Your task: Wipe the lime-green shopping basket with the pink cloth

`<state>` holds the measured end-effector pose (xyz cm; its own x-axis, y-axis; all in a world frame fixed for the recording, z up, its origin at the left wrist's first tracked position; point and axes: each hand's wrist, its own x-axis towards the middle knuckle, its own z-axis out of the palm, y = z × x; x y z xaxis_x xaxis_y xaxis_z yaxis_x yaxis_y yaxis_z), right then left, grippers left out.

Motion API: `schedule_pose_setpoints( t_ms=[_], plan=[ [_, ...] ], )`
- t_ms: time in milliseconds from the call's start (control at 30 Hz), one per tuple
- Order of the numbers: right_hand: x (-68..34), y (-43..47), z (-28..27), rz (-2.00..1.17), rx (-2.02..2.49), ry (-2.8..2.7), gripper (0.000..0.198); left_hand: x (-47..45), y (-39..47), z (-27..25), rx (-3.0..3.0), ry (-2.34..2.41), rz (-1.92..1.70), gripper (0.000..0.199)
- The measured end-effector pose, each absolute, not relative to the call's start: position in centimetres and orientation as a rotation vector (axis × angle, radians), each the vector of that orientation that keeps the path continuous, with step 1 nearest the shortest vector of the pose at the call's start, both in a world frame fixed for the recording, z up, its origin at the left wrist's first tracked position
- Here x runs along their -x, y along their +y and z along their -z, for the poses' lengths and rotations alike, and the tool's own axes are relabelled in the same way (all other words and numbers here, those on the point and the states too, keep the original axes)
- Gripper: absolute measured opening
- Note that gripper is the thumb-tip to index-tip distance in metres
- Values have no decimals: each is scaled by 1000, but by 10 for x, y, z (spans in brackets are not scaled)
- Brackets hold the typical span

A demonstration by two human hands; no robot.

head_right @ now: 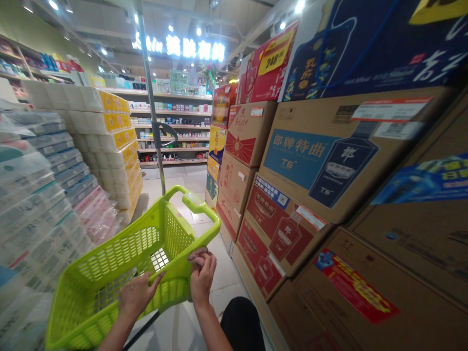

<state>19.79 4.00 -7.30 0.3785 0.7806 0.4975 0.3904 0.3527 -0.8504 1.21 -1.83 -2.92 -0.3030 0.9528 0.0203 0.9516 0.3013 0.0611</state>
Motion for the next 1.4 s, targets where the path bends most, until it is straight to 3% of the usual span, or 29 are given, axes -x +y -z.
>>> schedule_pose_setpoints(
  t_ms=[367,600,1267,1400],
  plan=[
    [-197,29,109,-435,1329,-1201,30,-13,-24,27,-1889,2528,-87,63],
    [-187,26,134,-439,1280,-1092,13,-15,-20,28,-1877,2549,-22,61],
    [-180,44,62,-129,1269,-1278,24,-10,-15,25,-1913,2487,-67,63],
    [-173,39,82,-74,1269,-1337,25,-9,-16,24,-1908,2479,-64,64]
  ],
)
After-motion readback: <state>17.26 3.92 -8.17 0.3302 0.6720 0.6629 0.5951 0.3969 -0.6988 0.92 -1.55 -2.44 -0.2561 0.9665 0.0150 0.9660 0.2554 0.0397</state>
